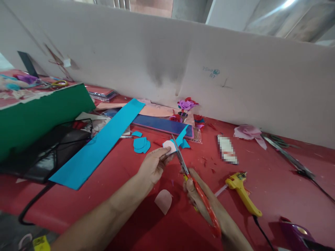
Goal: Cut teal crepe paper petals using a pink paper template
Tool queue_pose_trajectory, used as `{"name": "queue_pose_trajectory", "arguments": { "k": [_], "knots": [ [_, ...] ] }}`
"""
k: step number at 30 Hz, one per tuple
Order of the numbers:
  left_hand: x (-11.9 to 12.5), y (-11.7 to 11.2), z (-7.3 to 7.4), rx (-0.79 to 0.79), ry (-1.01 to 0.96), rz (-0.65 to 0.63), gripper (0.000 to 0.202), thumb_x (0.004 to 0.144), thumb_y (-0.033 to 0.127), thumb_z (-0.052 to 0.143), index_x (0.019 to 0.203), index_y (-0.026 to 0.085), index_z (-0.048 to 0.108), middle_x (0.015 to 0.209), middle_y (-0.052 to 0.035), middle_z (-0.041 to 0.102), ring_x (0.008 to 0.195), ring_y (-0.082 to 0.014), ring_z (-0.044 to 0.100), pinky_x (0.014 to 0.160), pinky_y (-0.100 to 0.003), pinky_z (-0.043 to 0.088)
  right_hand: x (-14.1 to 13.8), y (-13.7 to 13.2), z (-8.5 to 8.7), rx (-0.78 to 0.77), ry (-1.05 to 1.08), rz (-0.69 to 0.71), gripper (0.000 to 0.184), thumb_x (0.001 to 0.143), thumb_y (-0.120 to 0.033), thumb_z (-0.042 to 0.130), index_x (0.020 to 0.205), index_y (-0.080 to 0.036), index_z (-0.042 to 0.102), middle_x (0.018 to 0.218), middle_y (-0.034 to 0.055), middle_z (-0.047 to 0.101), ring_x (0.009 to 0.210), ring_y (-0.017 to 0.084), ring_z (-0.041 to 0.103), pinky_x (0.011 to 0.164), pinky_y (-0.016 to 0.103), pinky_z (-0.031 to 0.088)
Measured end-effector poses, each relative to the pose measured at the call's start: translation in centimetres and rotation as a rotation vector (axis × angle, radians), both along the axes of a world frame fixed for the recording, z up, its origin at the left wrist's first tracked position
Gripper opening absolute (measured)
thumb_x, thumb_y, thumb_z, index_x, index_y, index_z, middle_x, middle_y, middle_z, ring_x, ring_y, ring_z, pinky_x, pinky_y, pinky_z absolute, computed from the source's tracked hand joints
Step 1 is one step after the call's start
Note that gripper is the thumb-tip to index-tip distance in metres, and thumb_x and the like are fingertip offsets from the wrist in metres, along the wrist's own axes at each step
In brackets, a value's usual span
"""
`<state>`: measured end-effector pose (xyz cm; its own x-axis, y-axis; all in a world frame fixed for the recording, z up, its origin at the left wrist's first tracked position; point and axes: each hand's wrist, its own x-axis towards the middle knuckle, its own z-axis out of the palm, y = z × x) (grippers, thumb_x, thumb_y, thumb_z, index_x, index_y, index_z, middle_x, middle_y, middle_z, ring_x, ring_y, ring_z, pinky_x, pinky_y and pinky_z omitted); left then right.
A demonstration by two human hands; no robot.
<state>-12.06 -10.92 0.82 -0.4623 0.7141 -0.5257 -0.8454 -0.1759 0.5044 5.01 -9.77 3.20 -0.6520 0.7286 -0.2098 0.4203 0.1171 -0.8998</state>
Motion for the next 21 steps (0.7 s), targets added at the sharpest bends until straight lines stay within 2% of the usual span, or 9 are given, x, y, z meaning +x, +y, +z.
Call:
{"name": "queue_pose_trajectory", "arguments": {
  "k": [5,11,17,21],
  "knots": [
    [-0.2,0.0,0.0,0.013,0.001,-0.014,0.011,0.076,-0.001,0.064,0.074,0.007,0.071,0.078,-0.0108,0.075,0.066,-0.0159,0.071,0.063,-0.023,0.061,0.0,0.2,-0.2,-0.023,0.008,0.026,0.055,0.087,-0.073,0.037,0.095,-0.021,0.054,0.055,-0.0065,0.038,0.043,0.01,0.038,0.042,0.022,0.036],
    [-0.5,0.1,0.1,0.014,0.007,-0.03,0.011,0.076,-0.002,0.063,0.076,0.006,0.071,0.078,-0.0108,0.075,0.065,-0.0159,0.071,0.061,-0.023,0.061,-0.1,0.5,-0.7,0.021,0.007,0.021,0.054,0.086,-0.072,0.039,0.094,-0.02,0.054,0.053,-0.0065,0.039,0.044,0.011,0.042,0.044,0.022,0.037],
    [-0.8,0.1,0.3,-0.012,0.031,-0.026,0.015,0.077,-0.002,0.059,0.069,0.006,0.07,0.069,-0.0088,0.073,0.061,-0.0146,0.069,0.058,-0.021,0.06,-0.3,0.7,-1.8,0.151,-0.042,-0.042,0.06,0.085,-0.074,0.037,0.098,-0.019,0.057,0.051,-0.0063,0.04,0.044,0.011,0.043,0.047,0.022,0.037],
    [-1.2,0.2,0.1,-0.011,0.052,-0.033,0.015,0.075,0.0,0.062,0.064,0.008,0.068,0.059,-0.005,0.068,0.054,-0.0117,0.065,0.059,-0.023,0.06,-0.4,0.8,-2.4,0.169,-0.054,-0.063,0.061,0.084,-0.074,0.038,0.097,-0.018,0.058,0.051,-0.006,0.042,0.042,0.01,0.042,0.047,0.022,0.036]
  ]
}}
